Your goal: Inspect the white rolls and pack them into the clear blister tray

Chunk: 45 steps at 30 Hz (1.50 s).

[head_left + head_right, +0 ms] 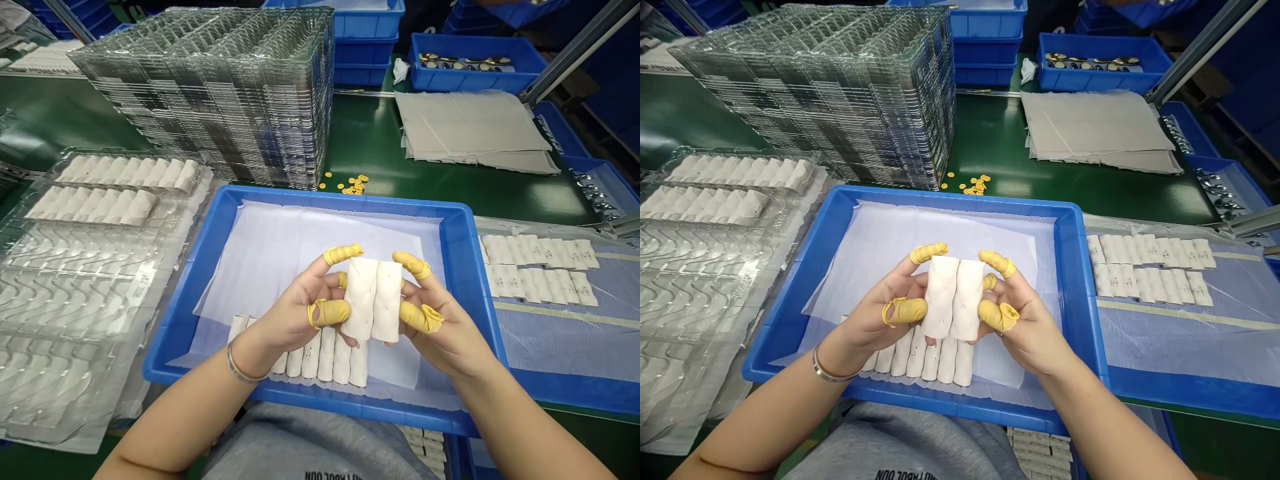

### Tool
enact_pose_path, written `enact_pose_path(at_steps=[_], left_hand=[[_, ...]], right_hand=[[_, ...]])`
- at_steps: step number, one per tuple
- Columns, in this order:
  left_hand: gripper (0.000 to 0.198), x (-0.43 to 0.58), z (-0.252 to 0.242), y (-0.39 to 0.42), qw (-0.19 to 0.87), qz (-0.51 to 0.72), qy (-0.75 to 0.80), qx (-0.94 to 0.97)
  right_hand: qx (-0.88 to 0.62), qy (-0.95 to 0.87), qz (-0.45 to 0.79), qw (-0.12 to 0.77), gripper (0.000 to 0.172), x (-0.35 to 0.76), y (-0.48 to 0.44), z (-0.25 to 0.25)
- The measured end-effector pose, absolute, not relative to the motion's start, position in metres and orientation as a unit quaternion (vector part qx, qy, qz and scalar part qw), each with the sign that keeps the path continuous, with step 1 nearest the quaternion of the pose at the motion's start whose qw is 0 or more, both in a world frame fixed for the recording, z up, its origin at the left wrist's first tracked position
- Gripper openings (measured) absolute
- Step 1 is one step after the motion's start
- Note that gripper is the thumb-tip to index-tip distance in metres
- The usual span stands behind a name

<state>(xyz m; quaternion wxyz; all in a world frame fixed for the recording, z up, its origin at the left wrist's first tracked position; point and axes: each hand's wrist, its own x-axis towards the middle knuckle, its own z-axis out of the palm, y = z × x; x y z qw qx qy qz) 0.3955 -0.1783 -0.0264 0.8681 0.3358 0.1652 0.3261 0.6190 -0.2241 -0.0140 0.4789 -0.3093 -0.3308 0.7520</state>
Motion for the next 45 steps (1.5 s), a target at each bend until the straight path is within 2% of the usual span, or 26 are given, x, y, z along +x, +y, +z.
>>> enact_pose_path(at_steps=[10, 15, 20, 25, 31, 40, 45], left_hand=[[0.061, 0.396, -0.025, -0.179, 0.868, 0.332, 0.164, 0.332], [0.057, 0.397, -0.024, -0.180, 0.857, 0.345, 0.151, 0.352], [0.054, 0.392, -0.022, -0.184, 0.799, 0.390, 0.085, 0.449], [0.042, 0.384, -0.021, -0.186, 0.802, 0.286, 0.080, 0.518], [0.053, 0.391, -0.026, -0.179, 0.815, 0.371, 0.127, 0.427], [0.059, 0.399, -0.031, -0.181, 0.827, 0.349, 0.178, 0.403], [0.059, 0.399, -0.032, -0.181, 0.825, 0.355, 0.146, 0.414]], right_hand=[[-0.308, -0.319, 0.759, 0.477, 0.044, 0.618, -0.223, -0.013], [-0.305, -0.319, 0.759, 0.479, 0.050, 0.617, -0.225, -0.016], [-0.336, -0.305, 0.747, 0.485, 0.052, 0.616, -0.225, -0.013], [-0.362, -0.270, 0.734, 0.507, 0.057, 0.616, -0.223, -0.011], [-0.348, -0.286, 0.740, 0.500, 0.058, 0.617, -0.224, -0.013], [-0.343, -0.385, 0.713, 0.475, 0.050, 0.614, -0.229, -0.016], [-0.340, -0.383, 0.719, 0.469, 0.051, 0.617, -0.228, -0.017]])
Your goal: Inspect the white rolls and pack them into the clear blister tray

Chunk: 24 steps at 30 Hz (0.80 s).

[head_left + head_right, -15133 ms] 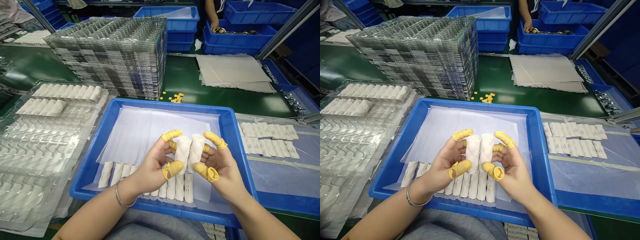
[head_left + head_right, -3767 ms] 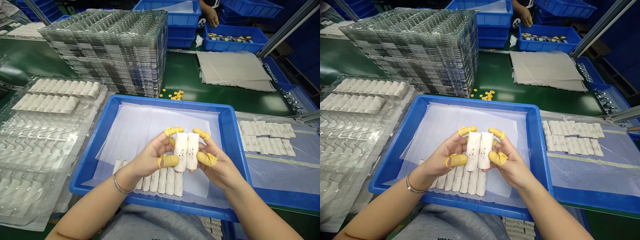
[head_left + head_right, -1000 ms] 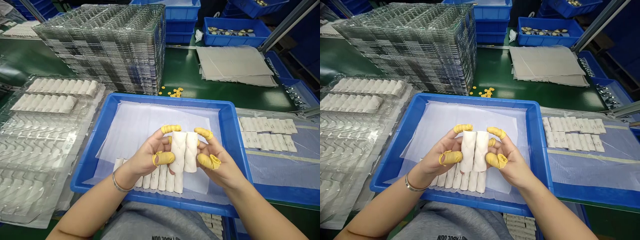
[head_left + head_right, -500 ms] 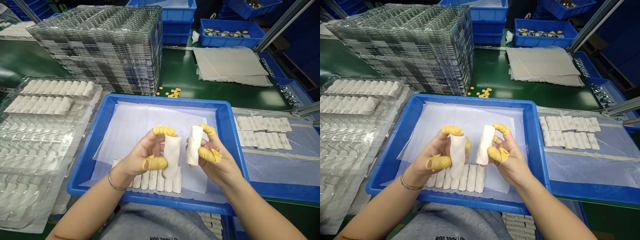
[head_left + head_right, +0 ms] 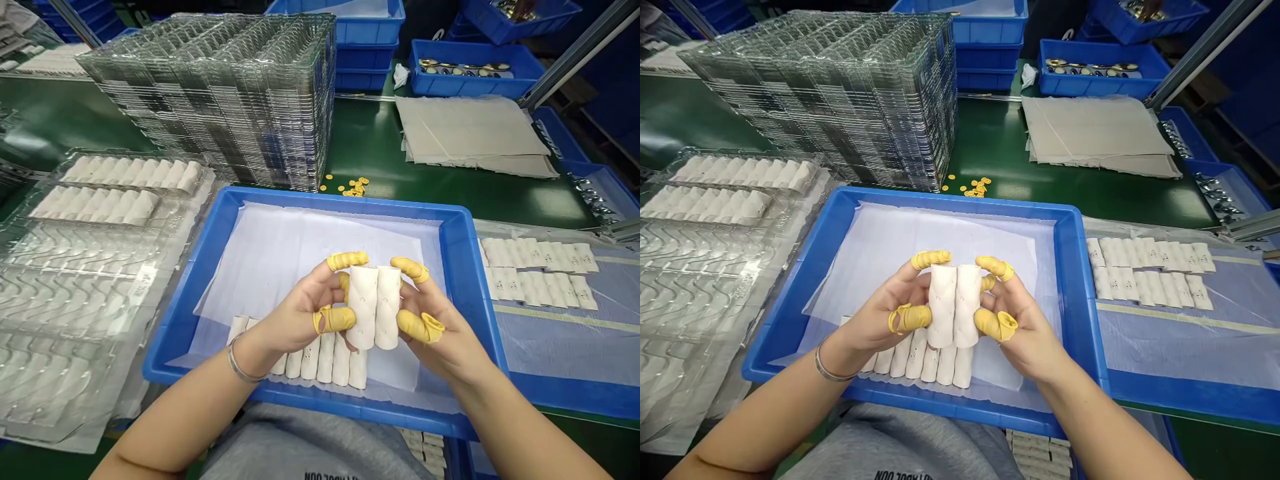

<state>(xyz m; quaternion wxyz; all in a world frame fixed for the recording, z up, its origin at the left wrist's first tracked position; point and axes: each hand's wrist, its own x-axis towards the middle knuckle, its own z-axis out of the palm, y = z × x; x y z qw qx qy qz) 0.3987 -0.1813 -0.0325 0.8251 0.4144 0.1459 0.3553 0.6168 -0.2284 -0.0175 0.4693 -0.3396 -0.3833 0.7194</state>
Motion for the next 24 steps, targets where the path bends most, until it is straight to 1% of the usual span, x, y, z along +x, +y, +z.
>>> enact_pose_path(at_steps=[3, 5, 9, 14, 18, 24], left_hand=[[0.060, 0.3979, -0.0321, -0.1824, 0.820, 0.362, 0.172, 0.409], [0.055, 0.3976, -0.0315, -0.1824, 0.813, 0.373, 0.190, 0.405], [0.045, 0.3978, -0.0309, -0.1809, 0.809, 0.379, 0.193, 0.406], [0.055, 0.3989, -0.0307, -0.1808, 0.813, 0.368, 0.206, 0.401], [0.058, 0.4004, -0.0308, -0.1819, 0.813, 0.359, 0.197, 0.413], [0.060, 0.3995, -0.0292, -0.1828, 0.838, 0.334, 0.189, 0.389]], right_hand=[[-0.356, -0.384, 0.711, 0.469, 0.052, 0.6189, -0.2277, -0.0161], [-0.358, -0.393, 0.702, 0.474, 0.052, 0.6195, -0.2276, -0.0150], [-0.344, -0.405, 0.699, 0.478, 0.047, 0.6187, -0.2278, -0.0133], [-0.371, -0.425, 0.669, 0.484, 0.047, 0.6184, -0.2265, -0.0129], [-0.381, -0.443, 0.653, 0.482, 0.052, 0.6199, -0.2266, -0.0155], [-0.365, -0.386, 0.706, 0.468, 0.055, 0.6203, -0.2281, -0.0137]])
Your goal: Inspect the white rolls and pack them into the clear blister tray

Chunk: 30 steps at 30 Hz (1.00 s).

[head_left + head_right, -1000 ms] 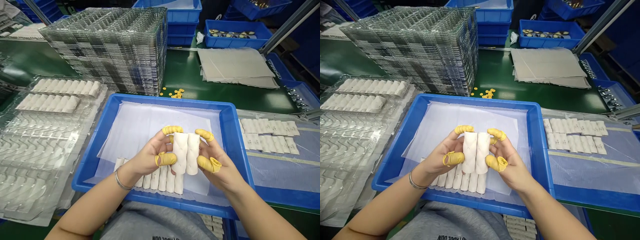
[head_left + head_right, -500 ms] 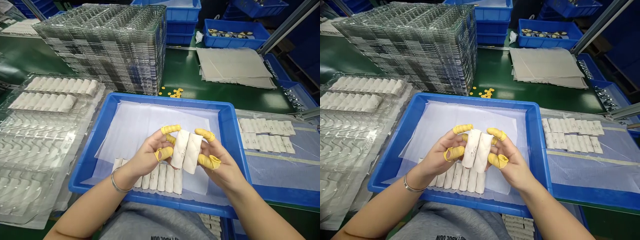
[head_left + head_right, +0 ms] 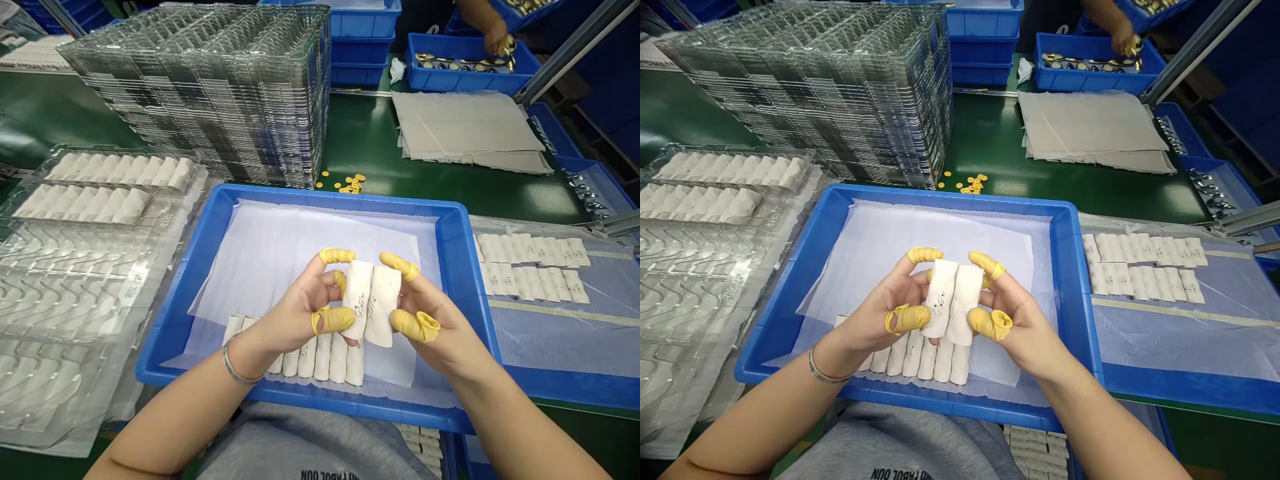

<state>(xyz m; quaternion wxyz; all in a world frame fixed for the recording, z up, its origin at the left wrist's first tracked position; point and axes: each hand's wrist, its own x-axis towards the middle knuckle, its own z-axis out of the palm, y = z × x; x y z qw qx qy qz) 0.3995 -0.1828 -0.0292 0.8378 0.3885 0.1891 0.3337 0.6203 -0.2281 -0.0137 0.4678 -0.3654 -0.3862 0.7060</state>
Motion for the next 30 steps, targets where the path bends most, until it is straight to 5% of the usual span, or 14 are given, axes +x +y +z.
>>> enact_pose_path(at_steps=[13, 20, 24, 30], left_hand=[[0.055, 0.399, -0.028, -0.183, 0.819, 0.344, 0.189, 0.419], [0.035, 0.401, -0.034, -0.192, 0.486, 0.473, 0.243, 0.693], [0.035, 0.403, -0.029, -0.192, 0.428, 0.485, 0.250, 0.720], [0.033, 0.403, -0.026, -0.188, 0.373, 0.507, 0.229, 0.743]], right_hand=[[-0.378, -0.409, 0.677, 0.481, 0.050, 0.617, -0.227, -0.014], [-0.418, -0.568, 0.454, 0.545, 0.050, 0.612, -0.239, -0.029], [-0.428, -0.625, 0.392, 0.522, 0.036, 0.614, -0.241, -0.031], [-0.413, -0.656, 0.352, 0.525, 0.041, 0.616, -0.239, -0.035]])
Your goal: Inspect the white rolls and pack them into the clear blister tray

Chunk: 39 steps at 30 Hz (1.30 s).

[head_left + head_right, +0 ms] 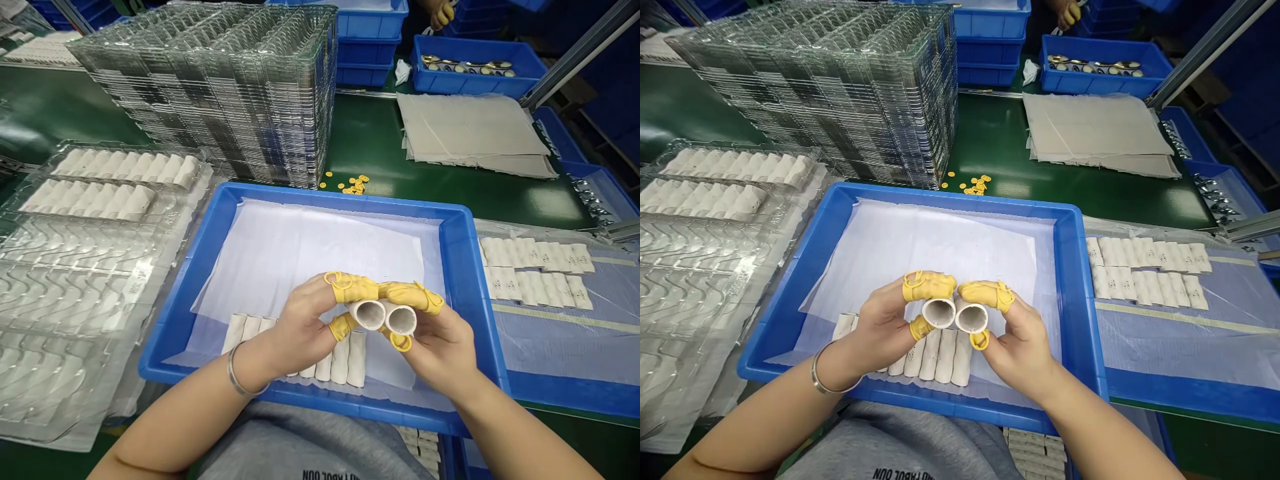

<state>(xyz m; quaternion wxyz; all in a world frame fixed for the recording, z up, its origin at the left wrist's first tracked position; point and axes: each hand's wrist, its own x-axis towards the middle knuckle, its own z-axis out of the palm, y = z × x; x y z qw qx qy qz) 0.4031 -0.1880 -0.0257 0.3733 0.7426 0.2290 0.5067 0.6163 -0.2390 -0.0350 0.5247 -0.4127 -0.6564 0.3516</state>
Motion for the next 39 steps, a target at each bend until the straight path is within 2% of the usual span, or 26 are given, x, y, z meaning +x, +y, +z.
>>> enact_pose_path(at_steps=[9, 27, 30, 34, 37, 39], left_hand=[[0.028, 0.404, -0.026, -0.186, 0.330, 0.506, 0.232, 0.762], [0.038, 0.401, -0.029, -0.185, 0.310, 0.505, 0.241, 0.769], [0.037, 0.398, -0.029, -0.188, 0.367, 0.508, 0.277, 0.728], [0.034, 0.392, -0.023, -0.183, 0.522, 0.555, 0.343, 0.549], [0.043, 0.391, -0.017, -0.175, 0.655, 0.534, 0.349, 0.405], [0.048, 0.395, -0.015, -0.173, 0.741, 0.489, 0.342, 0.310]], right_hand=[[-0.396, -0.656, 0.365, 0.529, 0.054, 0.617, -0.237, -0.039], [-0.407, -0.655, 0.355, 0.529, 0.057, 0.616, -0.239, -0.040], [-0.402, -0.654, 0.348, 0.538, 0.053, 0.615, -0.237, -0.035], [-0.438, -0.592, 0.297, 0.608, 0.039, 0.619, -0.232, -0.025], [-0.455, -0.464, 0.387, 0.655, 0.029, 0.620, -0.228, -0.022], [-0.442, -0.392, 0.476, 0.652, 0.029, 0.617, -0.227, -0.023]])
